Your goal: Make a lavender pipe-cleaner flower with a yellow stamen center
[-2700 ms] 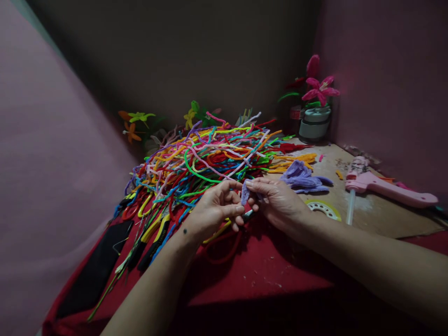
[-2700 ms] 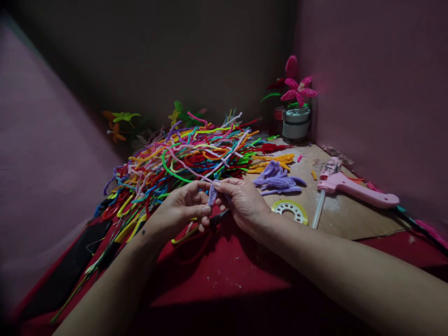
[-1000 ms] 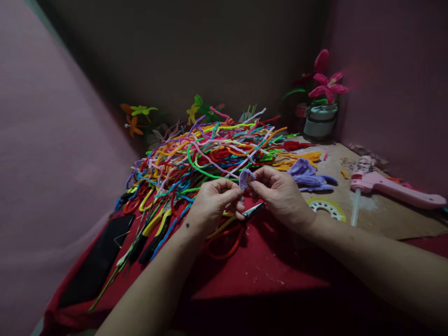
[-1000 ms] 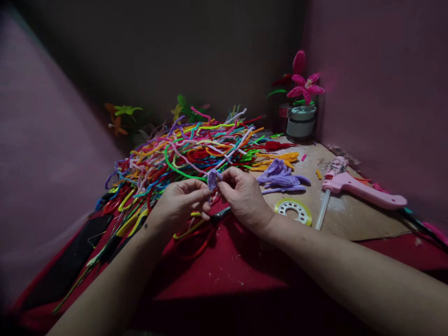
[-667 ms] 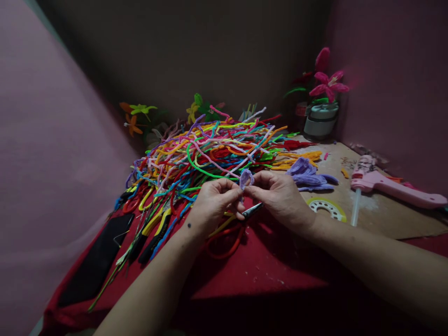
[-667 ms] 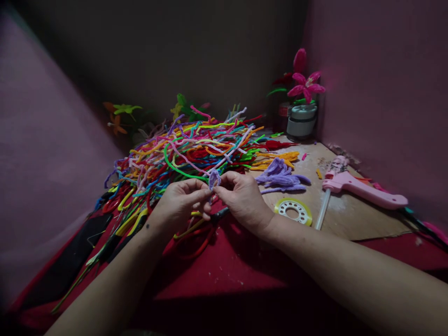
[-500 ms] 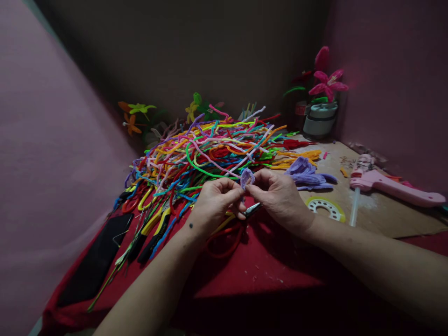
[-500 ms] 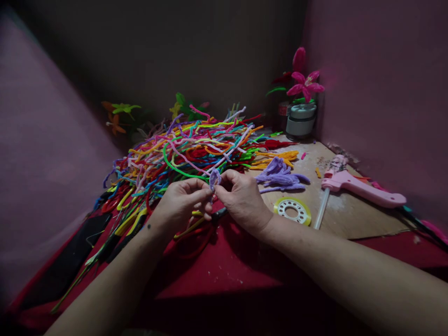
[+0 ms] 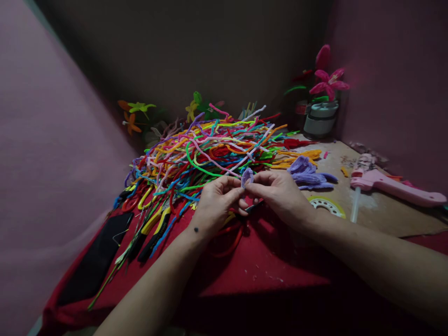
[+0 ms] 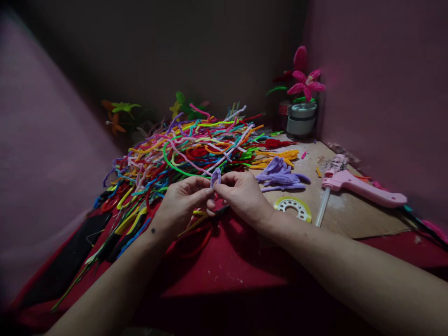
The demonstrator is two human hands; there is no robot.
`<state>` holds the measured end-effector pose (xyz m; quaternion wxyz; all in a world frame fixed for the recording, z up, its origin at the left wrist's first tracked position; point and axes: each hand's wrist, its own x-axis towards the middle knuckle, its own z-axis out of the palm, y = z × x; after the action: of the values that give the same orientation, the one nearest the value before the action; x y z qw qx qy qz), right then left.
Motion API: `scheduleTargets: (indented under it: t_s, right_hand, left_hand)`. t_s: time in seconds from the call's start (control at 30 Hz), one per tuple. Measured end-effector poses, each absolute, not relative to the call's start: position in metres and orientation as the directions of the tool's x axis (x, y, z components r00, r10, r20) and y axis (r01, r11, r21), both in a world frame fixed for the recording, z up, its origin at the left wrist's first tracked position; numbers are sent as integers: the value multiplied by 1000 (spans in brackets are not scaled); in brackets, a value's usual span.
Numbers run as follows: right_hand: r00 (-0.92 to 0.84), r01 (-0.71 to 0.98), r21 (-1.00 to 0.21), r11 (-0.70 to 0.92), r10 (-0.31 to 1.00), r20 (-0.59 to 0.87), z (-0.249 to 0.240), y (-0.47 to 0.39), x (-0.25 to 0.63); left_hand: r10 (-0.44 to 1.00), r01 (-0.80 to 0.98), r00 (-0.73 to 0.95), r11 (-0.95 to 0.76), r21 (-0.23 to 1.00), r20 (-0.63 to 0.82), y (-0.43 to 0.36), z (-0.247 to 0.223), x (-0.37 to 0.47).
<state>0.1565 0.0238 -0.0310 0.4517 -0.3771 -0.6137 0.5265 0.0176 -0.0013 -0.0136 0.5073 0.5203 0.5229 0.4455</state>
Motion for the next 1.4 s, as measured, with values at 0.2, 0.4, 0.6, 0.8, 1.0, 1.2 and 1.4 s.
scheduleTargets:
  t_s: [0.2,0.4,0.6,0.8,1.0,1.2,1.4]
  right_hand:
    - [-289,10,-988,153,947,144,-31,24,157]
    - [-321,-61,-993,102,940,116,-31,25,156]
    - [-337,-150,-988,33,938,82,-33,28,155]
    - [-268,-322,-946,-42,962,49,-36,32,154]
    - [-349,-413,-902,-125,936,30,-44,39,157]
    - [-383,-441,-873,-210,923,-28,-43,40,156]
    - [-374,-466,-862,-197,928,-10,-43,40,156]
  left_hand:
    - [994,95,76,69,993,-76,-1,-14,17]
    - [995,85,46,80,993,-84,-3,-14,18]
    - [997,94,24,72,993,-74,-3,-14,20]
    - [998,202,11,65,977,-68,-3,-14,21]
    - [994,198,32,99,975,-108,-3,-12,20]
    - [991,202,35,116,973,-126,-2,-13,19]
    - [992,182,88,73,981,-90,-3,-12,17]
